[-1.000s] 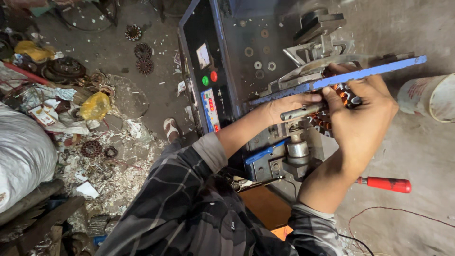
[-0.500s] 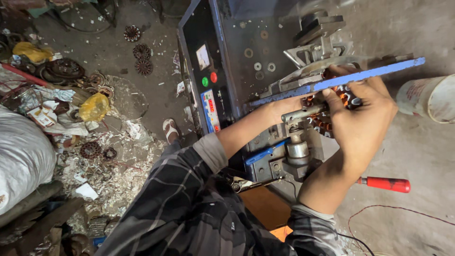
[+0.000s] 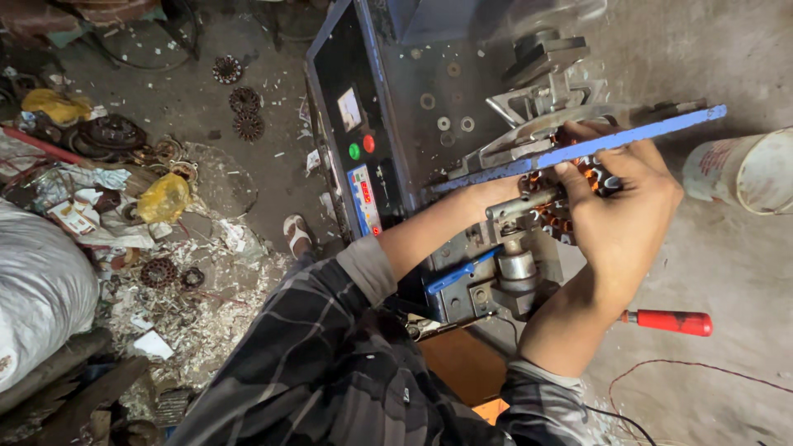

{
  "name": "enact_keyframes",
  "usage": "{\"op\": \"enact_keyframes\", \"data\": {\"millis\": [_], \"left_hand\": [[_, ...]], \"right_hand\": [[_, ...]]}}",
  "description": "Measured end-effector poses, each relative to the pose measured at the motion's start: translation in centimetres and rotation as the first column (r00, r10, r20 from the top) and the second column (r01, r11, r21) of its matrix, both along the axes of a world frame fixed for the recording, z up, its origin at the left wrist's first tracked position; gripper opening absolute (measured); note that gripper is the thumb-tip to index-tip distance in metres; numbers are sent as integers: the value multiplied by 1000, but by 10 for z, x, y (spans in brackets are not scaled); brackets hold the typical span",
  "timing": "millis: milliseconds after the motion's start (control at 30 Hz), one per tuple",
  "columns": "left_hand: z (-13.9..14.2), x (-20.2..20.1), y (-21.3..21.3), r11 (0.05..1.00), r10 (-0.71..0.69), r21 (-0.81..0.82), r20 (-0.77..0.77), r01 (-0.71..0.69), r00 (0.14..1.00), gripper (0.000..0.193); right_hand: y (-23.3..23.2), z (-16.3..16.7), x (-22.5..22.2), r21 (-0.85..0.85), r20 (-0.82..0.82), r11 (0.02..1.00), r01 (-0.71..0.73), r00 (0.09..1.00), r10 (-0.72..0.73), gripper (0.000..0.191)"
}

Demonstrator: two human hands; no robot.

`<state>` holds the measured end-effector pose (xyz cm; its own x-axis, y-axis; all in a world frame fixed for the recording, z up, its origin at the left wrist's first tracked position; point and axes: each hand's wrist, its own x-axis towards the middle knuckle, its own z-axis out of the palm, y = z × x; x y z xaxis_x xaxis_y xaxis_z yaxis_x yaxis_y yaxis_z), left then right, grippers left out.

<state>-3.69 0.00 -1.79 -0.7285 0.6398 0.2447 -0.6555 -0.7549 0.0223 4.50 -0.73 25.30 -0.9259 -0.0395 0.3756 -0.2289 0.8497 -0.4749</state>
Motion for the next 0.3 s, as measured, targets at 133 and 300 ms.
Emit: {"op": "enact_keyframes", "data": {"millis": [133,300], "left_hand": [[-9,5,-1,999,-51,7,40,51,998,46],[-20,8,-6,1000,22,-18,-37,-23,999,46]], "right_hand": [[-1,0,0,-1,-1,1000,-1,1000,1,43],[-5,-12,15,-10,-1,1000,-2,1000,2,39]]}}
